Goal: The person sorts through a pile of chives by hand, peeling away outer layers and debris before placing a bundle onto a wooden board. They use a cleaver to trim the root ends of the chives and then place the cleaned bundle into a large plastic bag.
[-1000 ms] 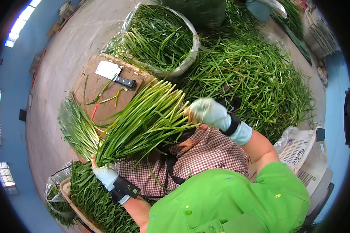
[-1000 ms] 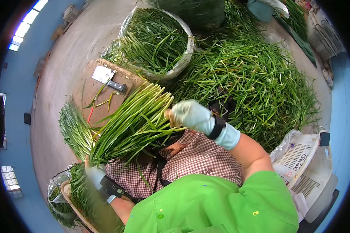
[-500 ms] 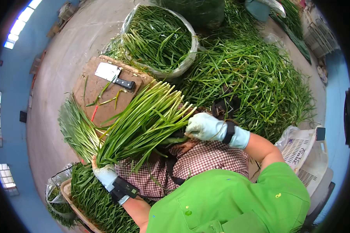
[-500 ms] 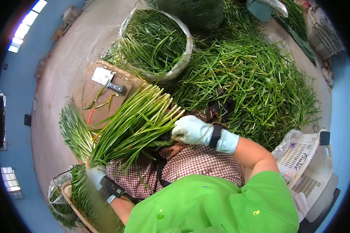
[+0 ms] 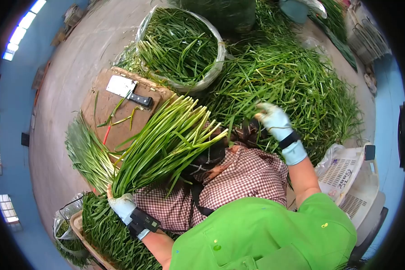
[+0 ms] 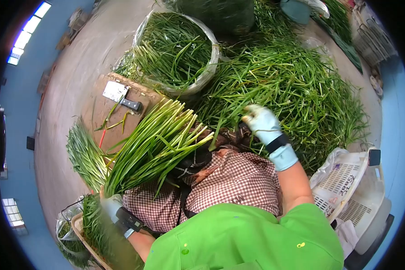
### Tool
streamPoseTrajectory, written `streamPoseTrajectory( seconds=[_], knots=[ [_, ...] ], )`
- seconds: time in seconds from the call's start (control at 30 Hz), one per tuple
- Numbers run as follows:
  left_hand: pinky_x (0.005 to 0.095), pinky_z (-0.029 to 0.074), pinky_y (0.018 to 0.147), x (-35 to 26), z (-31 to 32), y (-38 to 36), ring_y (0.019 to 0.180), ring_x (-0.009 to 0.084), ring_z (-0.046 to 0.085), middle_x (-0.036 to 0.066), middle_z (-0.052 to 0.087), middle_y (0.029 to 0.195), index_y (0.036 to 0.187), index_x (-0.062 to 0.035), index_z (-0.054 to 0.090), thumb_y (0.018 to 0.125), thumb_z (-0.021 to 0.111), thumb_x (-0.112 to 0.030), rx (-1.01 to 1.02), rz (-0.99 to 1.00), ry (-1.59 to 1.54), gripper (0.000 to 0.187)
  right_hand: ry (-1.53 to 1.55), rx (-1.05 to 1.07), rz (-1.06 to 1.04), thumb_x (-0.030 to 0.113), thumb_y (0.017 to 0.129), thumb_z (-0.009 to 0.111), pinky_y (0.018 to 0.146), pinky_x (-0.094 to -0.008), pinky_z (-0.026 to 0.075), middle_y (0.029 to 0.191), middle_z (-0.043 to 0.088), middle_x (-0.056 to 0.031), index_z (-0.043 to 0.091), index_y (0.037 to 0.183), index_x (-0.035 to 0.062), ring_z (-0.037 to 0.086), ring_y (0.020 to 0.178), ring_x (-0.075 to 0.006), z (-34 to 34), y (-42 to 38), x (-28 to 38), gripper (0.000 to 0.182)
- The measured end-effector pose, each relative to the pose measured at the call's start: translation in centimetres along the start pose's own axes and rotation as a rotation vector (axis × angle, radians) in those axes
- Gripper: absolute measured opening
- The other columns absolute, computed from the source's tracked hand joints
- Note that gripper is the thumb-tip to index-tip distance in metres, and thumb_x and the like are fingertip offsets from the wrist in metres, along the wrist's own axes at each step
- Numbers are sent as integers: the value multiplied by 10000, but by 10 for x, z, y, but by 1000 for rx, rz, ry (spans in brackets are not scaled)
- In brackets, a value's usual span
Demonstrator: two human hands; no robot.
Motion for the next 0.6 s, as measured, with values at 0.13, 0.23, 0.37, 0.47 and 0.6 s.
streamPoseTrajectory(
  seconds=[0.13,0.23,0.37,0.47,0.6],
  knots=[
    [207,436,538,2,-6,0,674,158,550,149,563,997,1245,-69,418,588,352,234,-16,-32,-2,727,12,-85,25,244,730,657,702,-303,475,853,624,-135,583,1044,25,602,756,-247,17,-1,29,389],
    [199,391,480,-4,-1,-4,598,139,516,141,565,975,1251,-87,417,599,356,221,14,-24,4,724,232,123,-233,271,770,606,680,-336,478,804,623,-167,629,892,1,603,747,-282,37,-5,68,297],
    [185,308,369,-19,11,-14,441,102,447,180,576,959,1277,-119,394,682,349,164,-70,-107,-9,661,59,470,-190,381,804,558,674,-349,469,775,631,-130,637,919,60,599,754,-294,75,-15,90,350],
    [179,304,360,-11,13,-10,444,95,460,206,576,979,1278,-105,389,693,340,131,9,20,61,633,624,618,55,228,806,614,564,-269,468,714,613,-71,631,857,45,596,679,-129,64,-20,103,191],
    [216,454,551,-5,6,-8,671,152,559,136,549,1002,1258,-40,400,571,338,181,19,232,178,725,987,458,115,108,829,576,575,-206,487,779,612,-45,571,965,27,582,633,-94,40,-10,111,159]
  ],
)
Point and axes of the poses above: each hand's wrist, its own y-axis towards the middle knuckle, its own z-axis out of the palm, x = y × z, the point moved 3 cm from there along y, towards the middle knuckle
